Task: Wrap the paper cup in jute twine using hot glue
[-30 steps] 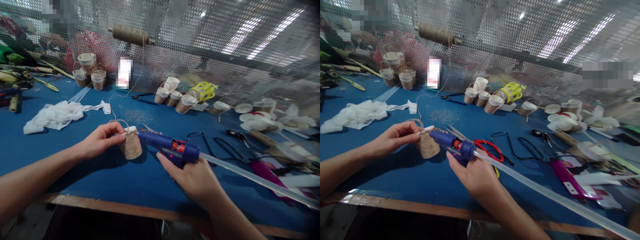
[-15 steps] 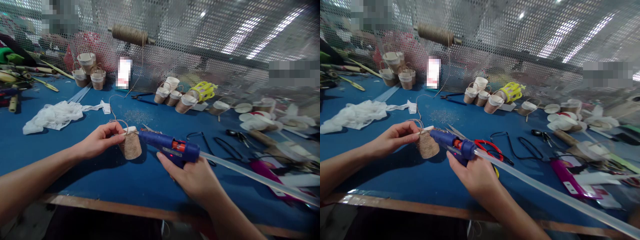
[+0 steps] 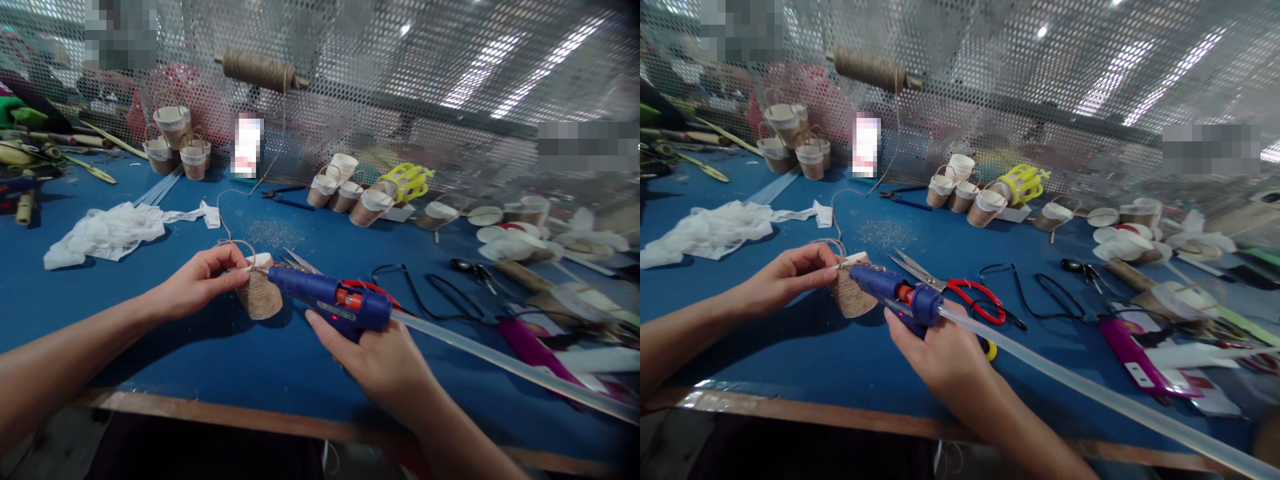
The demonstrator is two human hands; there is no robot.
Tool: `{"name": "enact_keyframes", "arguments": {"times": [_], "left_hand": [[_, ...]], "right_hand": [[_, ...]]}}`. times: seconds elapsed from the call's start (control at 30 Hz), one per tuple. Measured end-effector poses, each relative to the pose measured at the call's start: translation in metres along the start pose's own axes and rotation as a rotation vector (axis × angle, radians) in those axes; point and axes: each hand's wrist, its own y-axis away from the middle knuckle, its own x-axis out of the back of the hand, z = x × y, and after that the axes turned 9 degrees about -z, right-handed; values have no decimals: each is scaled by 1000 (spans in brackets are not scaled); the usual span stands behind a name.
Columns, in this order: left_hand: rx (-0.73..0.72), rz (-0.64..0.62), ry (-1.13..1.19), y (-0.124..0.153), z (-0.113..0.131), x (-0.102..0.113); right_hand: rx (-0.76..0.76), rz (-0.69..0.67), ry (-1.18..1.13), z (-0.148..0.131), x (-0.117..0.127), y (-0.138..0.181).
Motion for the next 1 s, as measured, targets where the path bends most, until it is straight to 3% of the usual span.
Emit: {"name": "enact_keyframes", "arguments": {"times": [0.27,0.7,0.9,1.0], "left_hand": [[-4,-10,-13,1,0,1],[-21,-19,-29,1,-1,2],[-35,-29,-26,1,-2,2],[-34,-28,-8,1,-2,2]], "right_hand": [[-225,-48,-239,-6,13,-4],[-290,-90,-360,-4,17,-13],[-438,-149,-559,-8,17,-12],[-438,-170,-626,-9,18,-11]]}}
